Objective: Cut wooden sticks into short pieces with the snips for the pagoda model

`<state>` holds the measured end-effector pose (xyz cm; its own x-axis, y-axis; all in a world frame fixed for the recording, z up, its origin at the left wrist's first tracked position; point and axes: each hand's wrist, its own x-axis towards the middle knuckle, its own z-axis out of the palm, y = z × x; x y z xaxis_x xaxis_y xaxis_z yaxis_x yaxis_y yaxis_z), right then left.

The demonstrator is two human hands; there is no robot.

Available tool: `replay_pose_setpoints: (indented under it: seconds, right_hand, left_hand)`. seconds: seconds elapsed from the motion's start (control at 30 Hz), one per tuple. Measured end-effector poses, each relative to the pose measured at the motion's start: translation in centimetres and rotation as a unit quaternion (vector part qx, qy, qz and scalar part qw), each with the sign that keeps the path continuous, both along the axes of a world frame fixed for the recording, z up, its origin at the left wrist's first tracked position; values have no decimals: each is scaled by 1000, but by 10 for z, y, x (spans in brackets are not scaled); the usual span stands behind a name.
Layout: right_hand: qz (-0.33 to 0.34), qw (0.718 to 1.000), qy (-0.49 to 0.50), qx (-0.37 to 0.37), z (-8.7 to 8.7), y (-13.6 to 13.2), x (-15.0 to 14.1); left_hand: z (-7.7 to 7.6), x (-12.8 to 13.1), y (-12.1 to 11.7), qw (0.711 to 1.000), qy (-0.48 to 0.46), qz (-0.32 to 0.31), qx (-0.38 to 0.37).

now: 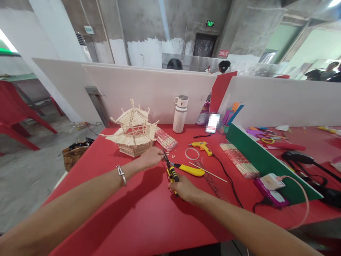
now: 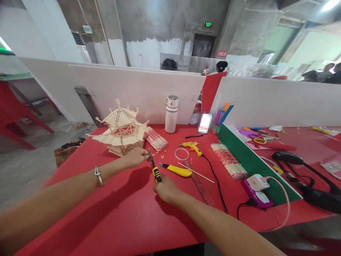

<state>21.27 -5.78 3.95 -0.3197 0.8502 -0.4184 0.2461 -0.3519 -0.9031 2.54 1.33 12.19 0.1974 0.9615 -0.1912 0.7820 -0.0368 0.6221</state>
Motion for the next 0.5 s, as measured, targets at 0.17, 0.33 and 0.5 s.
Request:
replay_pose_setpoints:
  seconds: [0.17,0.33,0.5]
  right_hand:
    - [-4,1000,-7,7,-3,1,-2]
    - [-10,1000,-2,-5,-1,2,-4]
    - [-5,1000,-3,-24,6,3,-5]
  left_hand:
    - [-1,0,-1,1000,0,-1,1]
    - [-1,1,0,1000,20,-2,9]
    - [3,3,-2,999,41,-1,19]
